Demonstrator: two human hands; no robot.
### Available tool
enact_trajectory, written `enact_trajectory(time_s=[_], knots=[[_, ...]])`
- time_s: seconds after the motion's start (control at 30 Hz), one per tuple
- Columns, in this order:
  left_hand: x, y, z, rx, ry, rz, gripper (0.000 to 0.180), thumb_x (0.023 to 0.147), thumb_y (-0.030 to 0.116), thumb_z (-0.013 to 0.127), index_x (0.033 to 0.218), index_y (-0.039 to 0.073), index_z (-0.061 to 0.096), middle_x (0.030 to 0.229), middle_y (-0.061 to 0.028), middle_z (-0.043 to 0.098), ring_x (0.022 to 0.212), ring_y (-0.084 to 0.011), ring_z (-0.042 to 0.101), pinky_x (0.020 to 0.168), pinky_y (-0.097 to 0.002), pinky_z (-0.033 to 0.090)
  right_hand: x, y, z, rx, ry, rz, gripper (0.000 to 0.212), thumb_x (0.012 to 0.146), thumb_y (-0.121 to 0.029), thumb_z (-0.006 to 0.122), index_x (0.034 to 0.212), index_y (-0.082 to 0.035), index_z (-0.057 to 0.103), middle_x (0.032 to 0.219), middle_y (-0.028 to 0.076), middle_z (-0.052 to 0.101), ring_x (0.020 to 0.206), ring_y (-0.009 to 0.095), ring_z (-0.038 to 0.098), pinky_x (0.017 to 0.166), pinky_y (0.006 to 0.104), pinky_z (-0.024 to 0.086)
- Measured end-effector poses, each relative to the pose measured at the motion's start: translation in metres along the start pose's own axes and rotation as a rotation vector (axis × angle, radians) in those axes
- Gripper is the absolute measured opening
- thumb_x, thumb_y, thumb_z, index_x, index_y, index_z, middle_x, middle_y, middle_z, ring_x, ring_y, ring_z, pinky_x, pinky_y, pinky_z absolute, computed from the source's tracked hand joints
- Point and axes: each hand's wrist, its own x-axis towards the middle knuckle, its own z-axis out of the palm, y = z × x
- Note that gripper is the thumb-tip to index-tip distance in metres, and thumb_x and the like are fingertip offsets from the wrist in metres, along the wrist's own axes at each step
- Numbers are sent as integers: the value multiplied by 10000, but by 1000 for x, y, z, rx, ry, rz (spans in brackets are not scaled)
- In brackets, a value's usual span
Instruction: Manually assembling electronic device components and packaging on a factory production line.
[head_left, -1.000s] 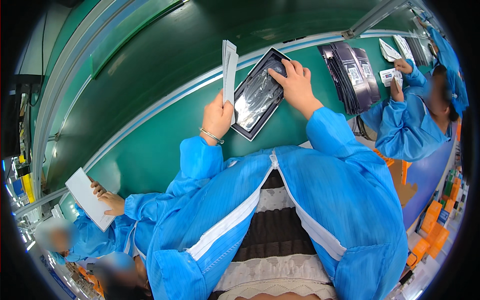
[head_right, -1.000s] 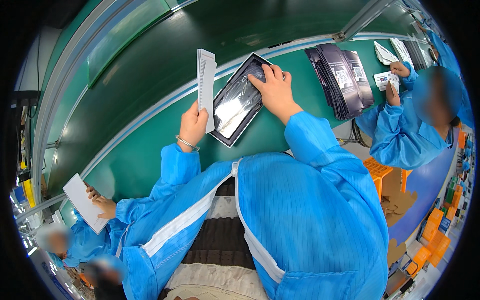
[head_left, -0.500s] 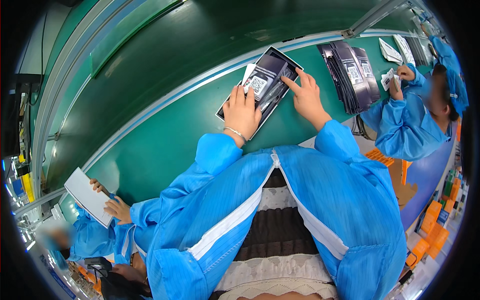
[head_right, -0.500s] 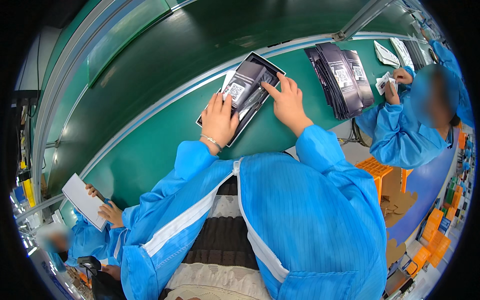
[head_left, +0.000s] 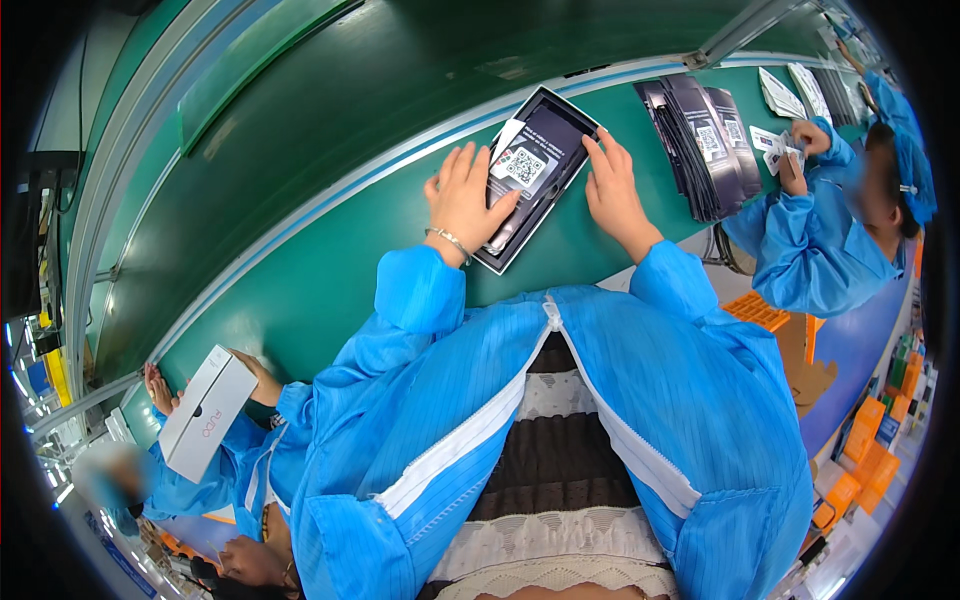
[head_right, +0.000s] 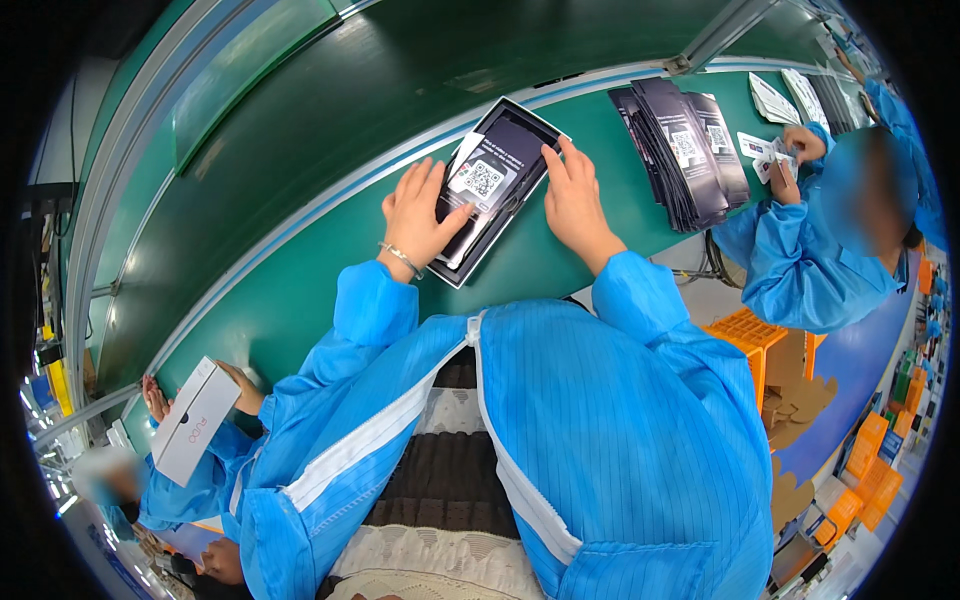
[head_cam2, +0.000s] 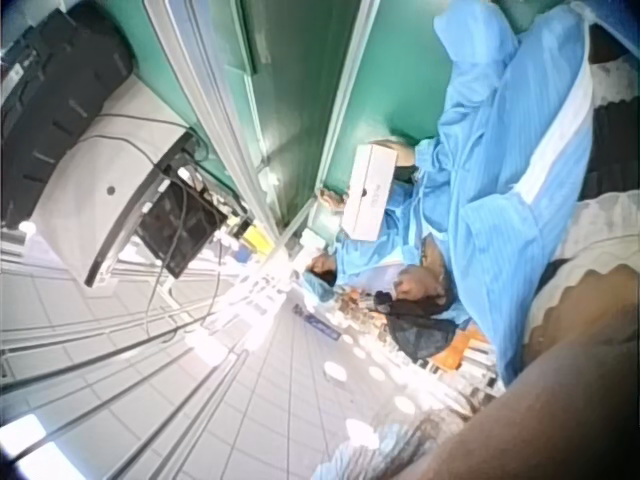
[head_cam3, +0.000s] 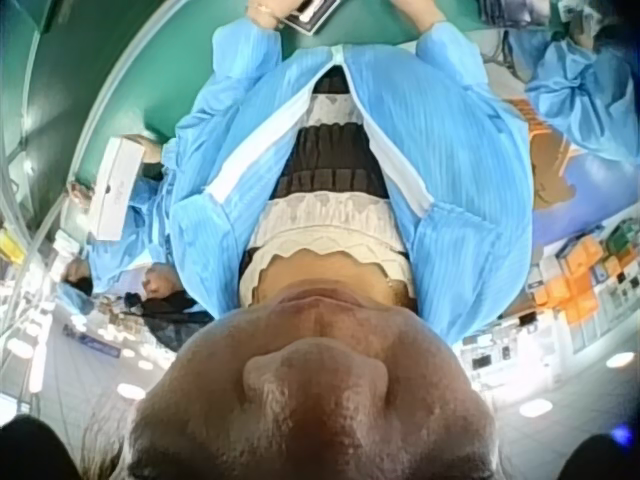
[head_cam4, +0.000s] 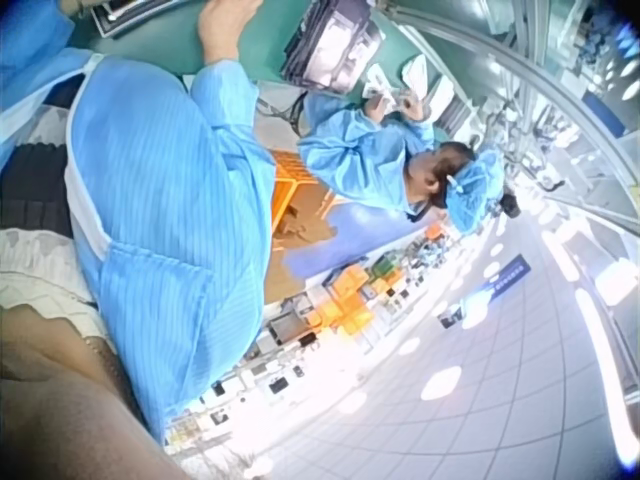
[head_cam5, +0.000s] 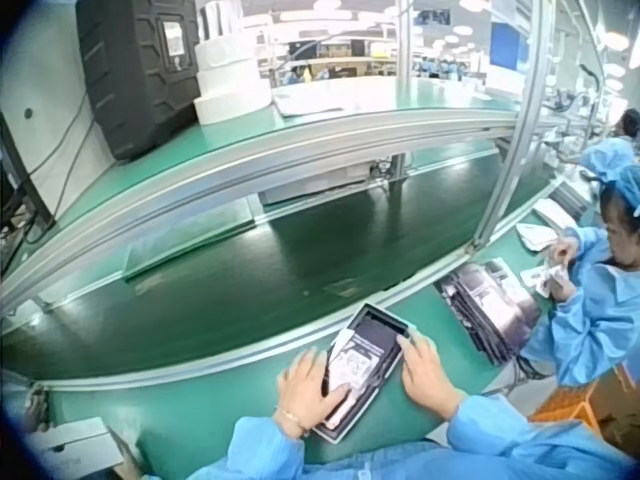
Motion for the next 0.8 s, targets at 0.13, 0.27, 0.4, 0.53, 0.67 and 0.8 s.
enact_trajectory(time_s=[0.13,0.27,0.4,0.53,0.67,0.8], knots=[[13,2,16,-74,-75,-4,671,764,420,582,1295,52,403,1353,-192,365,1292,-318,284,981,-519,224,14,-13,1,-21,0,16,509,781,-24,504,1273,-5,375,1331,232,326,1222,390,314,985,483,302],[17,-13,32,-226,-23,33,617,780,353,558,1305,76,390,1352,-185,369,1289,-319,296,977,-529,243,17,1,16,55,27,111,518,797,-55,511,1286,3,353,1328,231,333,1250,391,287,1001,485,280],[22,-24,29,-470,59,57,528,817,217,524,1298,48,388,1295,-200,428,1223,-350,380,977,-426,321,18,-3,16,41,-59,79,529,801,-76,519,1293,6,343,1328,209,351,1265,390,272,1006,483,273],[24,-18,27,-563,46,51,473,804,134,505,1257,29,416,1182,-177,521,1109,-339,483,927,-381,385,23,-5,15,134,-35,137,507,794,-87,531,1270,0,380,1268,177,435,1257,383,291,1007,482,269],[24,-15,29,-523,22,52,481,803,107,500,1272,44,411,1173,-146,544,1108,-304,494,939,-367,379,27,-4,11,186,18,91,469,779,-71,547,1231,-21,431,1145,148,524,1186,360,373,961,440,335],[26,-22,26,-573,-65,61,499,828,106,498,1311,58,385,1194,-137,540,1141,-274,466,980,-345,344,28,-15,2,352,-36,230,449,760,-35,562,1199,-67,475,980,92,570,993,275,479,857,355,404]])
